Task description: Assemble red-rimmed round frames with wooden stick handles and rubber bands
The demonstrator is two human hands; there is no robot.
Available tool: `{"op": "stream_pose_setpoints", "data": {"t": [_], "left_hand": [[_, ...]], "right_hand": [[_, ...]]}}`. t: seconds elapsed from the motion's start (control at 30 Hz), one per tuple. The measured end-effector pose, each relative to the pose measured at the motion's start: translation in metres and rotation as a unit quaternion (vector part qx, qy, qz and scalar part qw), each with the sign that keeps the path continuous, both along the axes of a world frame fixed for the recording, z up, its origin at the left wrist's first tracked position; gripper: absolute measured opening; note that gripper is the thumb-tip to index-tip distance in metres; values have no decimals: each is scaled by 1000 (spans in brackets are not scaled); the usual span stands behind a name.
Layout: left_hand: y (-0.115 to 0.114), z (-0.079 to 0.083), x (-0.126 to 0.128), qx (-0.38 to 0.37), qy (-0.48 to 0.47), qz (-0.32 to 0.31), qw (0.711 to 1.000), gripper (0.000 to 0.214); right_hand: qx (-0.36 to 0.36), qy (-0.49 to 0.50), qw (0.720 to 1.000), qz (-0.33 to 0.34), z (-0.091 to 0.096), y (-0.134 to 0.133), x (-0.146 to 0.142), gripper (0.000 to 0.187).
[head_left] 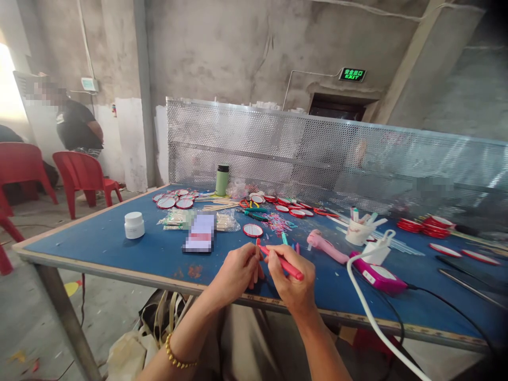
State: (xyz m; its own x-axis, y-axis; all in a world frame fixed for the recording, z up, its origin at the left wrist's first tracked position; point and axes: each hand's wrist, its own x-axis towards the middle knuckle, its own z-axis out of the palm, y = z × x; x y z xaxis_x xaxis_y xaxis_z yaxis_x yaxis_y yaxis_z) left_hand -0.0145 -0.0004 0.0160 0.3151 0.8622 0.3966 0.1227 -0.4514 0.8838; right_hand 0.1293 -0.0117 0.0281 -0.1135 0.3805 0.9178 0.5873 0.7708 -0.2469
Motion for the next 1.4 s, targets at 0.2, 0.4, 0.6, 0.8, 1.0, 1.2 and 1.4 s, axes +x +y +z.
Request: {"op": "stream_pose_setpoints", "data": {"t": [0.2,0.4,0.6,0.8,1.0,1.2,1.4], "left_hand": [[2,-1,0,-8,-7,-9,1000,22],[-2,1,0,-6,-2,-3,1000,26],[-2,2,0,-1,3,2,1000,26],[-1,0,0,-1,3,0,1000,27],[-1,1,0,1,0,2,1000,28],[1,-1,0,-1,-8,-8,1000,26],[7,-7,-3,-37,-52,-57,996,22]], "right_hand": [[15,5,1000,-10,0,0,1,14],[17,-1,1000,-3,-1,0,1,14],[7,-7,1000,0,-1,0,0,15],[8,-7,1000,7,-1,1,-1,14],[3,-5,1000,11,0,0,-1,14],[11,4,1000,-3,-1,-1,0,14],[22,35,998,-48,-3,0,3,14]]}}
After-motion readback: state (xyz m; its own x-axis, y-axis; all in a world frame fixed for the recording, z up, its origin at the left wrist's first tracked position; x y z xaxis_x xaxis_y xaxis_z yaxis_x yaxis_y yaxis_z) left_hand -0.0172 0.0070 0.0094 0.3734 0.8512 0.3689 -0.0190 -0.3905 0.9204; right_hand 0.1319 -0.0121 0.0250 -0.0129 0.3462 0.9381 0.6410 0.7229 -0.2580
